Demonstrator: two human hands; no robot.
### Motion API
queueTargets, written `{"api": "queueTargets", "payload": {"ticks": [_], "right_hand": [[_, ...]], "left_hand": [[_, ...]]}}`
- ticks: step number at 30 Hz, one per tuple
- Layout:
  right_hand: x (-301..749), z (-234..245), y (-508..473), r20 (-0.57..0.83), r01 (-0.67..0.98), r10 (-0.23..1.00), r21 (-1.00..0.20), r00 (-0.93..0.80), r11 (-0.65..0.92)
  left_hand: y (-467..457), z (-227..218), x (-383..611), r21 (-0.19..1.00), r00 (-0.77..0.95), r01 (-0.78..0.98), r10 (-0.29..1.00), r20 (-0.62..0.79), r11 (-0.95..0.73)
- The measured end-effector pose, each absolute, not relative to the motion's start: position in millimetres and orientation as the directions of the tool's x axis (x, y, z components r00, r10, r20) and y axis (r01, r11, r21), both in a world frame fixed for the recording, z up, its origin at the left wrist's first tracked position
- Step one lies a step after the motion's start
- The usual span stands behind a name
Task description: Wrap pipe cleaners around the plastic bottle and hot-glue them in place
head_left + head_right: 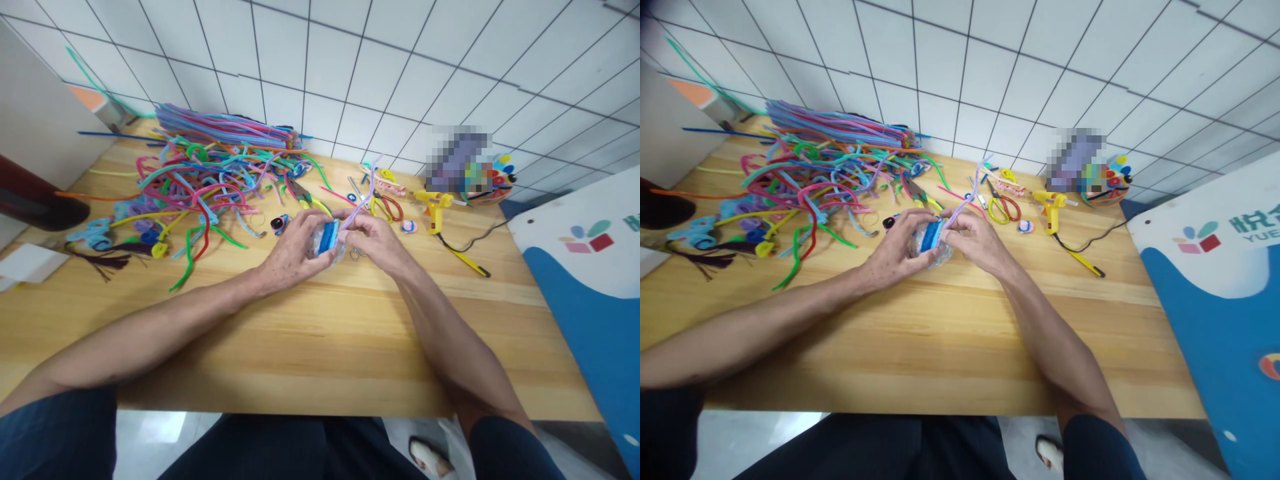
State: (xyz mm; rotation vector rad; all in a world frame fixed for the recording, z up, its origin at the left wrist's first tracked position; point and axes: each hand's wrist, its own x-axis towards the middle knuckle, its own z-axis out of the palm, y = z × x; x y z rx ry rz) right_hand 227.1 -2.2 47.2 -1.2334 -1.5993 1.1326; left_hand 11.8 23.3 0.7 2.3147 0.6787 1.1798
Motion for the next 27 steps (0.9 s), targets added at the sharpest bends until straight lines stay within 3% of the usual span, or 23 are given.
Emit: {"api": "queueTargets", "payload": {"ticks": [5, 11, 27], "right_hand": [[224, 52, -5, 0.056, 0.227, 0.971, -0.968, -0.233, 0.110], [225, 46, -3, 0.138, 0.210, 0.956, -0.958, -0.258, 0.195], [226, 36, 2, 0.053, 0.120, 0.974, -0.990, -0.219, 0.080]], "left_hand": [[23, 1, 12, 0.604, 0.514, 0.217, 0.616, 0.597, -0.767], [23, 2, 11, 0.614, 0.518, 0.230, 0.629, 0.579, -0.755], [22, 2, 12, 0.604, 0.517, 0.197, 0.605, 0.605, -0.772]]}}
